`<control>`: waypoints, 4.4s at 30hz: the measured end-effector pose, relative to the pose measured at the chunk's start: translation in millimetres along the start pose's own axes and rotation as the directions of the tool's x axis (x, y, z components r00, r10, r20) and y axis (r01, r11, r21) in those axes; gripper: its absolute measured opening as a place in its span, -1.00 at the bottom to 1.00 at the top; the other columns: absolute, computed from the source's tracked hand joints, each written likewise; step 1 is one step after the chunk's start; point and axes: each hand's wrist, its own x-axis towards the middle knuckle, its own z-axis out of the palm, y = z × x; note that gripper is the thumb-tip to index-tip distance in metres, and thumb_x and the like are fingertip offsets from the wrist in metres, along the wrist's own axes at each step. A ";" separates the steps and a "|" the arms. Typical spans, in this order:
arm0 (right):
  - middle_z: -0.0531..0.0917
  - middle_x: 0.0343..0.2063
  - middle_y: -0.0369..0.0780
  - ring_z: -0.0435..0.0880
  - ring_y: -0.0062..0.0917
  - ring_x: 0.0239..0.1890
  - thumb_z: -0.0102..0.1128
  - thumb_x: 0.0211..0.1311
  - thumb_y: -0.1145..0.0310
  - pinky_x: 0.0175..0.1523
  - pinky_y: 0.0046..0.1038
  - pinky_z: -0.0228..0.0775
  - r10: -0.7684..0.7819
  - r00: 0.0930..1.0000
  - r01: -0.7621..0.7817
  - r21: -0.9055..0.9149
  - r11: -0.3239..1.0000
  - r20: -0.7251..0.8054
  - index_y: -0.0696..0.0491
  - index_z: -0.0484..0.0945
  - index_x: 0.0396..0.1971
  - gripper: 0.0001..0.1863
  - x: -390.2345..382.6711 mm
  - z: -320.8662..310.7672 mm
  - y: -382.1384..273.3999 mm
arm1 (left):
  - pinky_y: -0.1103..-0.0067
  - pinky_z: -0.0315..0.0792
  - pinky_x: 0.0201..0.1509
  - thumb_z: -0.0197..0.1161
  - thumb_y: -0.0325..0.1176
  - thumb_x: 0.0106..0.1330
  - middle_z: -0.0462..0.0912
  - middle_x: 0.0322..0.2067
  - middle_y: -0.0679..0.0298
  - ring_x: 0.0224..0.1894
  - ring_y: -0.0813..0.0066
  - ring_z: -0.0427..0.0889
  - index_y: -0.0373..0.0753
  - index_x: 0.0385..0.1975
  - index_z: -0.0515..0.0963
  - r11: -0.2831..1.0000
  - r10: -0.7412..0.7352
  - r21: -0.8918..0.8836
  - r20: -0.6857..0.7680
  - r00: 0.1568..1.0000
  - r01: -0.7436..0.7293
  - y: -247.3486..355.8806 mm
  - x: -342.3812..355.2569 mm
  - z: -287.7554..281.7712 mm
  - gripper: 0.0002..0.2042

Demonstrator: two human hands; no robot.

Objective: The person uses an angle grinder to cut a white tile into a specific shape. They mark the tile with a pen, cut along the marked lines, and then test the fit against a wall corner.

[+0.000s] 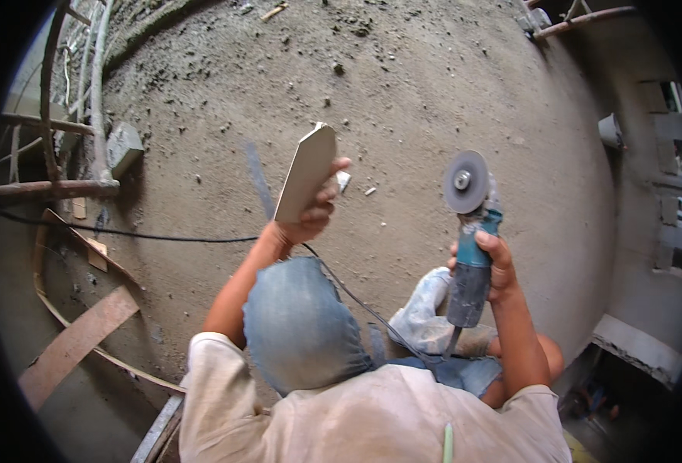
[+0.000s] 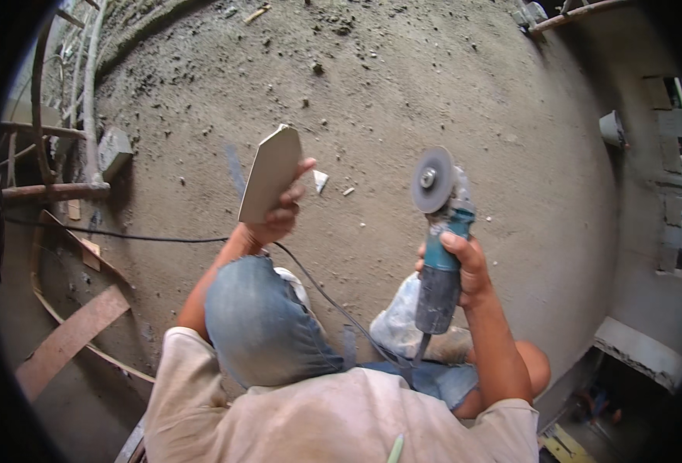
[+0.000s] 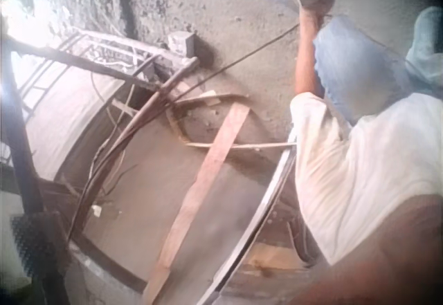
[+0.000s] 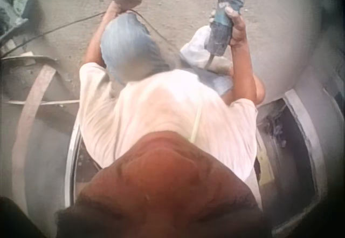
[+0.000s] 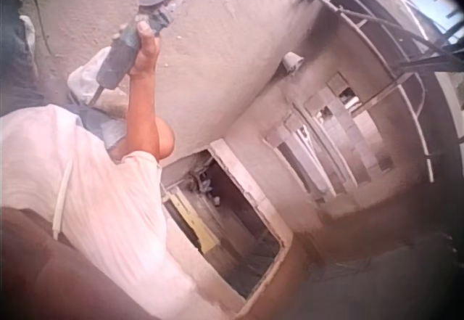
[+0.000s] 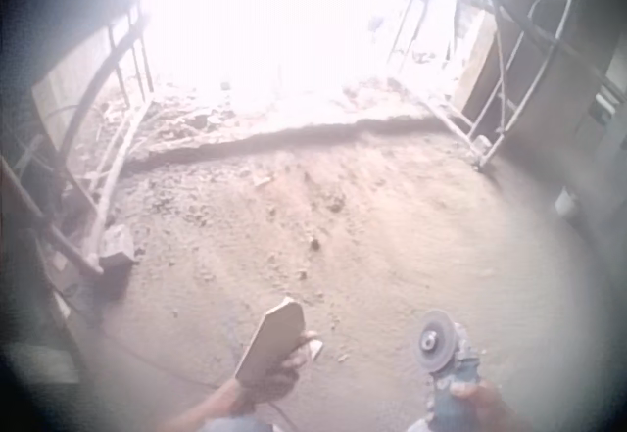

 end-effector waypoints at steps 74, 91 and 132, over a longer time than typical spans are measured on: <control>0.65 -0.25 -0.13 0.72 -0.51 -0.31 0.48 0.24 0.14 -0.25 -0.48 0.66 -0.350 0.934 0.336 -0.152 0.930 -0.074 0.25 0.24 0.12 -0.29 191.4 33.4 117.9 | 0.40 0.58 -0.28 0.37 -0.08 0.26 0.62 -0.29 0.12 -0.32 0.34 0.69 -0.31 0.04 0.37 0.345 0.193 0.867 -0.440 0.877 0.359 -127.1 58.9 -53.2 -0.47; 0.45 0.10 0.07 0.46 0.01 0.20 0.52 -0.02 -0.02 0.30 -0.10 0.34 -0.612 0.767 0.043 -0.937 0.346 -0.191 0.23 0.29 0.31 -0.02 204.4 -14.8 162.2 | 0.13 0.32 0.37 0.51 -0.05 0.18 0.28 0.27 -0.21 0.32 -0.16 0.29 -0.22 0.52 0.01 -0.212 0.919 0.242 -0.280 0.277 0.947 22.0 33.7 -45.4 0.00; 0.48 0.09 -0.04 0.42 -0.07 0.22 0.52 0.07 0.07 0.32 -0.11 0.29 -0.570 0.755 -0.177 -0.938 0.298 -0.323 0.21 0.37 0.25 -0.16 152.6 -18.1 129.1 | 0.31 0.64 0.08 0.19 -0.21 0.53 0.59 -0.06 0.22 -0.03 0.39 0.65 -0.22 0.16 0.39 0.470 0.762 0.825 -0.200 0.615 -0.315 3.8 41.5 95.1 -0.66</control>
